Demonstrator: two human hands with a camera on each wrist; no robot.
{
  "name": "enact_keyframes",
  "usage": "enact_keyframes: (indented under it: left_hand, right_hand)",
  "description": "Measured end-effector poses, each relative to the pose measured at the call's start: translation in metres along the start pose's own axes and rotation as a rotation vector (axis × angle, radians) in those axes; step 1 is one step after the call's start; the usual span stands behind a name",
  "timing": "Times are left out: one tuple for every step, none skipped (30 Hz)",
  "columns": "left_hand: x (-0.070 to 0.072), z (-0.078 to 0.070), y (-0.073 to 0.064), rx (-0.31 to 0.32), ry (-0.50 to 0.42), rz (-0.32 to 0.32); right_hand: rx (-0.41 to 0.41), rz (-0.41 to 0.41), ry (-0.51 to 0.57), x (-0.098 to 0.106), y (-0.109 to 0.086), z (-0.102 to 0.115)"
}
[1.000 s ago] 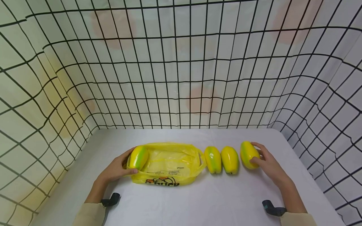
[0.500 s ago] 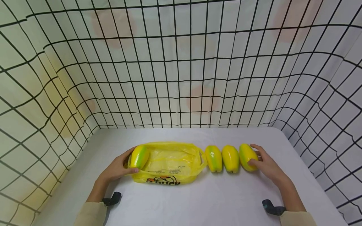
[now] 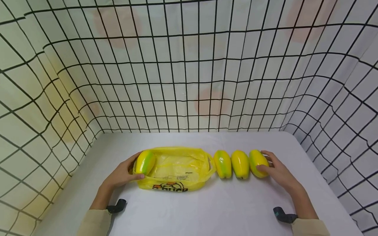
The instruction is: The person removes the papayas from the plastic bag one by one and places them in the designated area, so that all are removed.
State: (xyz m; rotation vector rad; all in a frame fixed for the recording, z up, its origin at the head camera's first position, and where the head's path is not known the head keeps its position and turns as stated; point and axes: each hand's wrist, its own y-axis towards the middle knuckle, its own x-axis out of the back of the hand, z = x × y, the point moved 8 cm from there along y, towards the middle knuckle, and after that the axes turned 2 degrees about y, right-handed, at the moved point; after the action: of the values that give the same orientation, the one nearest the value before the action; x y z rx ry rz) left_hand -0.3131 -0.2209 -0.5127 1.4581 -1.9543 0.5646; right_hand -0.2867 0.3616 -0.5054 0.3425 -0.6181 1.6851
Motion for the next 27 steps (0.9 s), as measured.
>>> enact_keyframes:
  left_hand:
    - [0.0002,-0.0008,0.0003,-0.004,0.001,0.000]
    - [0.0006,-0.0016,0.0005,-0.008,0.001,-0.001]
    - [0.0008,-0.0022,0.0009,-0.012,-0.001,-0.001]
    - [0.0008,-0.0025,0.0013,-0.013,-0.002,0.000]
    - [0.0007,-0.0027,0.0017,-0.015,-0.001,0.000]
    - [0.0006,-0.0024,0.0021,-0.012,-0.003,0.001]
    - [0.0004,-0.0019,0.0024,-0.009,-0.002,0.002]
    - [0.0002,-0.0013,0.0026,-0.006,0.006,0.002]
    - [-0.0001,-0.0008,0.0028,-0.003,0.012,0.003]
    - [-0.0003,-0.0004,0.0027,0.001,0.013,0.002]
    - [-0.0004,-0.0001,0.0027,0.003,0.012,0.001]
    - [-0.0007,-0.0001,0.0023,0.000,0.017,0.001]
    - [0.0003,-0.0005,0.0020,-0.004,0.021,-0.002]
    - [0.0010,-0.0007,0.0016,-0.005,0.026,-0.005]
    - [0.0015,-0.0010,0.0011,-0.005,0.021,-0.004]
    - [0.0017,-0.0013,0.0006,-0.006,0.017,-0.004]
    - [0.0018,-0.0017,0.0002,-0.006,0.019,-0.003]
    - [0.0016,-0.0022,-0.0002,-0.008,0.021,-0.001]
    - [0.0015,-0.0024,-0.0004,-0.004,0.016,-0.002]
    - [0.0013,-0.0026,-0.0007,-0.002,0.012,-0.001]
    - [0.0009,-0.0028,-0.0008,-0.002,0.008,0.000]
    - [0.0005,-0.0029,-0.0007,-0.003,0.008,0.000]
    - [0.0003,-0.0029,-0.0006,-0.006,0.004,0.000]
    - [0.0001,-0.0029,-0.0005,-0.008,0.002,0.000]
    - [0.0004,-0.0028,-0.0005,-0.011,0.001,-0.003]
    - [0.0006,-0.0026,-0.0006,-0.012,0.001,-0.003]
    - [0.0010,-0.0023,-0.0006,-0.016,0.003,-0.005]
  right_hand:
    - [-0.001,-0.005,-0.006,0.0005,0.0004,-0.0002]
    - [-0.002,-0.009,-0.012,0.0008,0.0009,-0.0005]
    - [-0.002,-0.013,-0.015,0.0011,0.0014,-0.0008]
    - [-0.002,-0.017,-0.018,0.0013,0.0018,-0.0013]
    - [-0.001,-0.021,-0.023,0.0016,0.0019,-0.0015]
    - [-0.001,-0.026,-0.031,0.0019,0.0020,-0.0016]
    - [-0.001,-0.030,-0.042,0.0020,0.0020,-0.0015]
    - [0.001,-0.033,-0.049,0.0018,0.0019,-0.0012]
    - [0.003,-0.035,-0.055,0.0016,0.0016,-0.0008]
    - [0.004,-0.038,-0.063,0.0013,0.0012,-0.0002]
    - [0.006,-0.039,-0.066,0.0010,0.0005,0.0003]
    - [0.007,-0.039,-0.066,0.0005,-0.0002,0.0004]
    - [0.007,-0.038,-0.065,0.0000,0.0003,0.0011]
    - [0.009,-0.036,-0.064,-0.0004,0.0006,0.0019]
    - [0.004,-0.033,-0.063,-0.0008,0.0009,0.0021]
    - [0.000,-0.029,-0.062,-0.0010,0.0009,0.0022]
    - [-0.004,-0.026,-0.064,-0.0010,0.0010,0.0021]
    - [-0.011,-0.023,-0.067,-0.0009,0.0010,0.0020]
    - [-0.017,-0.023,-0.073,-0.0007,0.0009,0.0021]
    - [-0.020,-0.022,-0.079,-0.0004,0.0008,0.0022]
    - [-0.027,-0.021,-0.083,-0.0002,0.0005,0.0019]
    - [-0.027,-0.020,-0.089,0.0002,0.0001,0.0020]
    - [-0.029,-0.022,-0.097,0.0007,0.0000,0.0016]
    - [-0.032,-0.024,-0.104,0.0009,-0.0002,0.0009]
    - [-0.036,-0.025,-0.109,0.0010,-0.0002,-0.0001]
    - [-0.039,-0.025,-0.114,0.0011,-0.0002,-0.0013]
    - [-0.043,-0.024,-0.116,0.0008,0.0000,-0.0024]
